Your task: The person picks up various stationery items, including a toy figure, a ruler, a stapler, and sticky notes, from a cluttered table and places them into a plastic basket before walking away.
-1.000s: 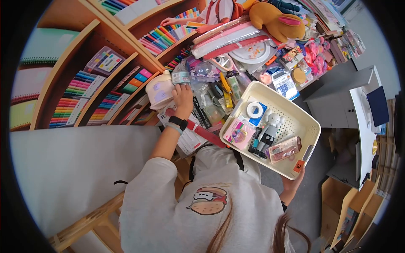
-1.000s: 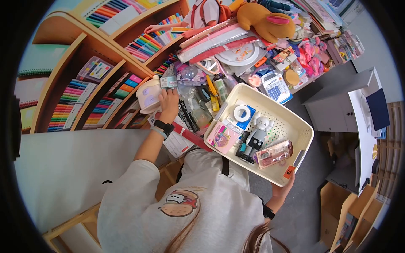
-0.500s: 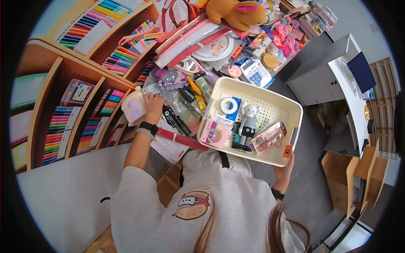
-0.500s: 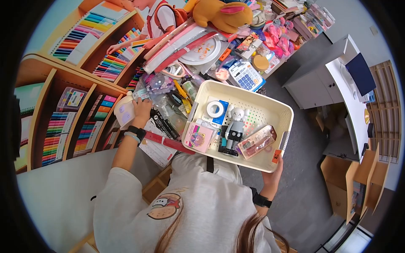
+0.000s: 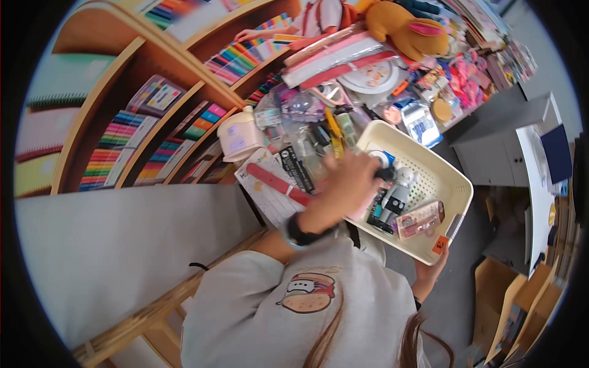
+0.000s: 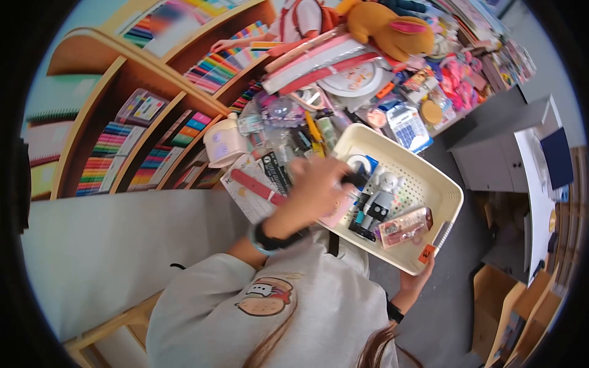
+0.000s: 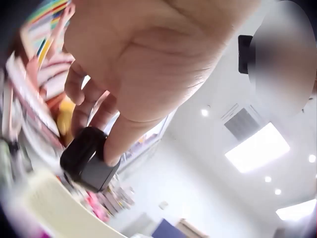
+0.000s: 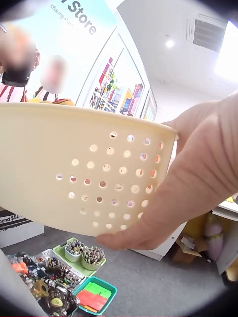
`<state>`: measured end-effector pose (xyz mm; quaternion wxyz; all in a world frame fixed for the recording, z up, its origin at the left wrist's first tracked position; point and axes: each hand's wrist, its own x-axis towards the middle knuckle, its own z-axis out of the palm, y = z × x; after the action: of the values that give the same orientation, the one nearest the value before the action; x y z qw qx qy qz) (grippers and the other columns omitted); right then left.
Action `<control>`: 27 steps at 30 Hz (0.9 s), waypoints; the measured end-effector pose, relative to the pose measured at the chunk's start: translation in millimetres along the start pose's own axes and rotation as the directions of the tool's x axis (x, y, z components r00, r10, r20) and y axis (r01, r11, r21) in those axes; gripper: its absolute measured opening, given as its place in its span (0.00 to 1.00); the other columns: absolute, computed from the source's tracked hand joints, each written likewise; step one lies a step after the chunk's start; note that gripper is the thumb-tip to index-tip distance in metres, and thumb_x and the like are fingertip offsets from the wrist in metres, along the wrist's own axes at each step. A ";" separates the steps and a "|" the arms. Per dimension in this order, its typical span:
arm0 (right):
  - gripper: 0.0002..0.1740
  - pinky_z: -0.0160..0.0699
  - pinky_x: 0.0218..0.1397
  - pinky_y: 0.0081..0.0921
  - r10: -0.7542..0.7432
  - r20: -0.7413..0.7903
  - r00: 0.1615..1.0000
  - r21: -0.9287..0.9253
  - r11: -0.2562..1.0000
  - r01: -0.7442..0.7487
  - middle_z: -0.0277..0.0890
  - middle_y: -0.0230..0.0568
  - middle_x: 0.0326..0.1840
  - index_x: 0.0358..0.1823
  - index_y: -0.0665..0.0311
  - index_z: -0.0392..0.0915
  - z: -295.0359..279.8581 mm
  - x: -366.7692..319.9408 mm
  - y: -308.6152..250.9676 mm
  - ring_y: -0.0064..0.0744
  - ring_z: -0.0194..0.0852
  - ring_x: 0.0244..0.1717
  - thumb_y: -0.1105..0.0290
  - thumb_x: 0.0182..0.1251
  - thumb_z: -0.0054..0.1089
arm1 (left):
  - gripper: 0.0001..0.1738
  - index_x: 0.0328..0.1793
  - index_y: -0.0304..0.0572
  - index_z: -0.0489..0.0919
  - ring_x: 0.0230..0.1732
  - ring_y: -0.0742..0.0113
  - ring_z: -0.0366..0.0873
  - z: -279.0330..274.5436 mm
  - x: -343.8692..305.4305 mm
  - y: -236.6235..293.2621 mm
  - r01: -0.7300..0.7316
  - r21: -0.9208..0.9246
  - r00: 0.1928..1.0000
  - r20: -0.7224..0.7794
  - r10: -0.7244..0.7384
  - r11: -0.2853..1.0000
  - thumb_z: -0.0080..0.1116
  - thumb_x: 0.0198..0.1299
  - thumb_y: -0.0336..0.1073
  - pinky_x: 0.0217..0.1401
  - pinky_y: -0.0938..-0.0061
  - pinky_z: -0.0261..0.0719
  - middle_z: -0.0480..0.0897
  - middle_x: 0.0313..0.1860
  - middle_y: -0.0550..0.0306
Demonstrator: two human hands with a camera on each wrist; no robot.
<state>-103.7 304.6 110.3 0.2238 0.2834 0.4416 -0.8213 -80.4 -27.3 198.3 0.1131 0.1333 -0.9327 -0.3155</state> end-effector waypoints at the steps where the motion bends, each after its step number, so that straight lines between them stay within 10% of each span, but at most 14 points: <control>1: 0.32 0.68 0.55 0.45 0.009 0.010 1.000 -0.003 1.000 -0.009 0.68 0.37 0.58 0.60 0.56 0.65 -0.2 -1.3 -0.5 0.40 0.66 0.57 0.44 0.59 0.48 | 0.16 0.40 0.46 0.77 0.46 0.59 0.68 17.5 -8.7 9.8 -0.058 -0.022 0.997 0.051 0.059 0.998 0.63 0.48 0.43 0.52 0.52 0.52 0.76 0.39 0.58; 6: 0.34 0.69 0.53 0.45 -0.005 -0.061 0.998 -0.055 0.999 0.002 0.66 0.37 0.59 0.61 0.54 0.64 4.4 -4.4 -2.4 0.41 0.65 0.58 0.42 0.58 0.48 | 0.14 0.41 0.51 0.77 0.48 0.62 0.66 59.7 -26.1 11.4 -0.218 -0.021 0.970 0.107 0.219 0.976 0.62 0.48 0.44 0.51 0.53 0.50 0.74 0.39 0.65; 15: 0.34 0.69 0.54 0.46 -0.037 -0.066 0.997 -0.066 0.997 0.032 0.66 0.38 0.59 0.61 0.55 0.64 2.8 -4.3 -0.7 0.41 0.65 0.58 0.43 0.58 0.49 | 0.18 0.46 0.48 0.75 0.48 0.58 0.70 12.7 7.5 -108.6 0.195 0.032 0.939 -0.295 -0.178 0.980 0.59 0.44 0.32 0.52 0.54 0.52 0.76 0.42 0.57; 18: 0.33 0.68 0.54 0.46 -0.014 -0.019 1.000 -0.009 1.000 0.014 0.66 0.39 0.59 0.61 0.55 0.64 -7.6 2.5 -0.4 0.41 0.65 0.58 0.43 0.58 0.49 | 0.32 0.60 0.50 0.68 0.58 0.54 0.63 -9.8 14.6 -170.3 0.462 0.466 0.879 -0.357 -0.318 0.755 0.61 0.43 0.32 0.56 0.45 0.52 0.68 0.56 0.55; 27: 0.27 0.68 0.57 0.36 -0.053 0.035 0.998 0.066 0.997 0.051 0.72 0.36 0.53 0.57 0.60 0.67 -9.2 0.9 2.9 0.35 0.70 0.53 0.50 0.64 0.45 | 0.28 0.55 0.51 0.70 0.63 0.56 0.61 -25.6 36.5 -254.1 0.588 0.642 0.781 -0.293 -0.552 0.492 0.63 0.44 0.37 0.57 0.44 0.58 0.72 0.55 0.57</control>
<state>-100.1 310.8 103.9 0.2011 0.2635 0.4179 -0.8459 -62.1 -247.7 65.5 -0.0352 0.4736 -0.8787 0.0487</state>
